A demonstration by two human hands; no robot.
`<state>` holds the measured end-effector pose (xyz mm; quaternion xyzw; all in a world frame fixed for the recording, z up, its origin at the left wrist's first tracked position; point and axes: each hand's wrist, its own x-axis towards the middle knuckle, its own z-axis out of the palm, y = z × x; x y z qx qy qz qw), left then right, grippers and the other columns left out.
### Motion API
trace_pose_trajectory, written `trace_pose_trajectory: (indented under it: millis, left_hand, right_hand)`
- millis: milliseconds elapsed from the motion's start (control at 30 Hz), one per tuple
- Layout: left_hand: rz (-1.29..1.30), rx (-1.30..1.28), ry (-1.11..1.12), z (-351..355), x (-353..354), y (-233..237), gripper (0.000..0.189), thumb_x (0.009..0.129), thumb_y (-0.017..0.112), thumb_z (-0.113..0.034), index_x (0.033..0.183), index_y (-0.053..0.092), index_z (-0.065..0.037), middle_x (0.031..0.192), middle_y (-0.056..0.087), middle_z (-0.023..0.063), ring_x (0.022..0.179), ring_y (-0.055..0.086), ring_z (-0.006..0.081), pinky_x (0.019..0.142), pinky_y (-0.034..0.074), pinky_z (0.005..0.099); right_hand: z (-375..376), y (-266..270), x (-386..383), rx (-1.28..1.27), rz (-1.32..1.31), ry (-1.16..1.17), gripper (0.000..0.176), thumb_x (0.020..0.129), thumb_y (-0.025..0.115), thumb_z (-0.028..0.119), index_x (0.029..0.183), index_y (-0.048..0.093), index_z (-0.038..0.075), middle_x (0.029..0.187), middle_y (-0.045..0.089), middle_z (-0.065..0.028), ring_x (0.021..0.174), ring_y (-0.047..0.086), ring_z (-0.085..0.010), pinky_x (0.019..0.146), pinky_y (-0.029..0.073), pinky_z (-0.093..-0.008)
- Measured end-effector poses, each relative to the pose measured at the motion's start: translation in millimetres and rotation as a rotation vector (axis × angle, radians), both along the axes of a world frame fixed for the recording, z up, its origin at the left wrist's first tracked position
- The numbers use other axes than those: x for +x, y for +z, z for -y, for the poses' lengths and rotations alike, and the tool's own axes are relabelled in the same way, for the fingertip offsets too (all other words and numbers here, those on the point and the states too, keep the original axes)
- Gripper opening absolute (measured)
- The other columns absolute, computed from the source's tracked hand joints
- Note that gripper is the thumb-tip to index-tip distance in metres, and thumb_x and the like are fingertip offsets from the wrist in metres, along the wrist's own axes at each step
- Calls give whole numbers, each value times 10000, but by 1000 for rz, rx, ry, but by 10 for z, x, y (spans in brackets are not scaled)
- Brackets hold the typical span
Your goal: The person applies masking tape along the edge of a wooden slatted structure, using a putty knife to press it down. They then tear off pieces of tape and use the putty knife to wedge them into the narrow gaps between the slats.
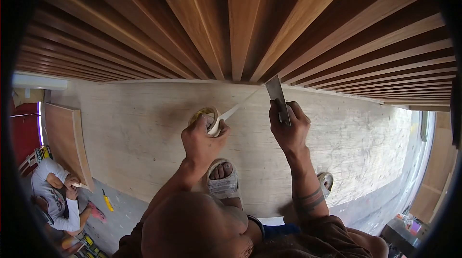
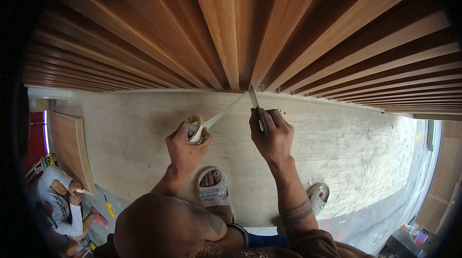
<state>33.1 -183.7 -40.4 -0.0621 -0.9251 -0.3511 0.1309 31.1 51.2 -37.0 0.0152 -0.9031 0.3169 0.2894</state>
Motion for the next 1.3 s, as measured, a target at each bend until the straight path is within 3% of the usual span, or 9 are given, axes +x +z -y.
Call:
trace_pose_trajectory:
  millis: [433, 600, 733, 767, 867, 1200, 1300]
  left_hand:
    - [88, 135, -86, -110, 114, 179, 244, 784, 870, -86, 952, 730, 21, 719, 738, 152, 623, 769, 273, 602, 601, 358]
    - [2, -18, 36, 47, -183, -154, 216, 801, 867, -85, 903, 705, 16, 731, 729, 173, 651, 769, 319, 599, 591, 372]
    - [-179, -87, 81, 40, -393, -164, 214, 807, 862, -82, 892, 697, 23, 793, 734, 202, 699, 748, 402, 626, 597, 431]
    - [-243, -88, 107, 16, -444, -151, 225, 816, 870, -167, 851, 706, -18, 766, 730, 191, 641, 717, 418, 554, 585, 470]
    - [-252, -133, 143, 9, -500, -231, 225, 820, 869, -176, 852, 709, -20, 770, 732, 191, 628, 709, 425, 547, 583, 467]
    - [-218, -75, 170, 16, -529, -60, 236, 802, 872, -167, 849, 697, -16, 796, 732, 189, 689, 716, 422, 594, 593, 465]
    - [-187, -67, 140, 37, -480, -37, 222, 801, 874, -118, 882, 719, 19, 699, 712, 176, 599, 732, 357, 569, 576, 406]
  right_hand:
    - [-15, -14, -51, 6, 13, -1, 96, 880, 848, 40, 878, 753, 54, 759, 650, -79, 547, 648, -275, 488, 511, -381]
    - [-10, -20, -47, -6, -8, 7, 91, 879, 842, 32, 878, 754, 55, 761, 650, -80, 547, 646, -274, 489, 513, -384]
    - [-15, -22, -25, 4, 6, 12, 83, 879, 838, 24, 891, 762, 55, 768, 657, -82, 555, 655, -271, 493, 520, -381]
    - [-15, -17, -22, 8, 5, 8, 81, 880, 837, 23, 897, 765, 56, 771, 659, -82, 556, 658, -270, 494, 522, -380]
    - [-36, -29, -15, 19, 8, 11, 81, 883, 839, 25, 913, 771, 58, 775, 663, -82, 557, 660, -268, 496, 525, -378]
    - [-73, -101, 25, 5, 8, 11, 98, 883, 849, 26, 950, 784, 55, 789, 681, -85, 565, 668, -268, 500, 523, -378]
    - [-70, -128, 25, -2, -6, 6, 96, 882, 851, 24, 945, 786, 57, 789, 686, -86, 565, 669, -268, 501, 521, -378]
